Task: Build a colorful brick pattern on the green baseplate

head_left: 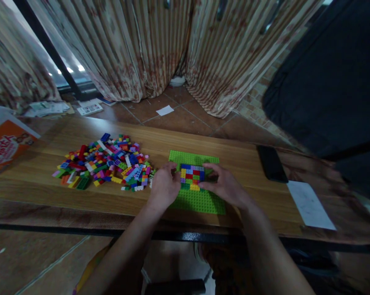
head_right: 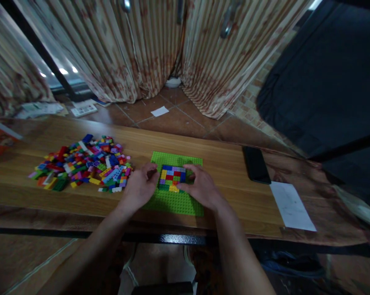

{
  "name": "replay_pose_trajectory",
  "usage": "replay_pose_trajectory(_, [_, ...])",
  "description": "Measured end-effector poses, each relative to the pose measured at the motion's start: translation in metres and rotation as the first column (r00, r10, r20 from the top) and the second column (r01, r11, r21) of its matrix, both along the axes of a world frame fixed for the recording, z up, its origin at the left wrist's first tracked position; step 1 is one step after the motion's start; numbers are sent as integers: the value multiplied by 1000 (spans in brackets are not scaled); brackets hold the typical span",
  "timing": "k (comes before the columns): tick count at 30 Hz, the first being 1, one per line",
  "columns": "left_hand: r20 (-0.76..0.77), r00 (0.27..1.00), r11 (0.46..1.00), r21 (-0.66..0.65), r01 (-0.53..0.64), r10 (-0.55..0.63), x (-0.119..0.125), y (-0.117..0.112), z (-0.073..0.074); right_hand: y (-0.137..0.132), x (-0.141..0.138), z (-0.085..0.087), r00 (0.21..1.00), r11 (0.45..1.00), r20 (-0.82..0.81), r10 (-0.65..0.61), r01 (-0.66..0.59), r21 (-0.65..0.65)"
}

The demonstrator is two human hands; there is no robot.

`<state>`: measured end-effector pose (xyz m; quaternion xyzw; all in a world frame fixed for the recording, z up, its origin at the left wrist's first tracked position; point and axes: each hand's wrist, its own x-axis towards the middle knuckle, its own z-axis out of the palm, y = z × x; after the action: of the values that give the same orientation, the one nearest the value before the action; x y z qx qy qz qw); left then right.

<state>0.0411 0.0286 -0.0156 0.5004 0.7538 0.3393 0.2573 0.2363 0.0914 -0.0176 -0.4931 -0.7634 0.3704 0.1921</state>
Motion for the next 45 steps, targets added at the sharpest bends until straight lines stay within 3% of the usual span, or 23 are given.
replay_pose_trajectory(4, [-55,994,996,4,92,-92,4,0,-3,-9,-9,4,986,984,45,161,-164,75])
replay_pose_trajectory(8, [-42,995,996,16,91,-90,5,1,-12,-10,-15,1,984,981,99,145,-156,116])
replay_pose_trajectory(13, [-48,994,995,19,102,-101,3,4,-14,-5,-11,4,990,990,16,139,-139,25])
replay_pose_trajectory(16, [-76,991,994,7,113,-112,2,5,-11,1,-7,9,999,999,-18,38,-38,23])
replay_pose_trajectory(21, [-229,967,991,36,127,-116,6,-1,-9,12,1,6,974,969,87,-207,192,158])
replay_pose_trajectory(23, [-340,935,982,119,147,-99,11,-3,-9,17,5,2,951,946,136,-278,247,208])
replay_pose_trajectory(25, [-453,882,951,193,242,-132,21,-5,-11,20,10,-2,931,931,169,-322,280,234])
replay_pose_trajectory(29, [-611,734,890,101,444,-297,44,-6,-20,24,16,-6,928,932,185,-323,278,233])
replay_pose_trajectory(32, [-669,665,889,14,458,-332,56,-6,-28,25,18,-7,933,938,185,-310,267,222])
replay_pose_trajectory(37, [-728,620,896,20,444,-291,61,-5,-36,28,18,-13,937,933,153,-315,276,233])
replay_pose_trajectory(45, [-747,577,892,-45,450,-329,60,-3,-34,37,8,-23,902,884,56,-429,405,233])
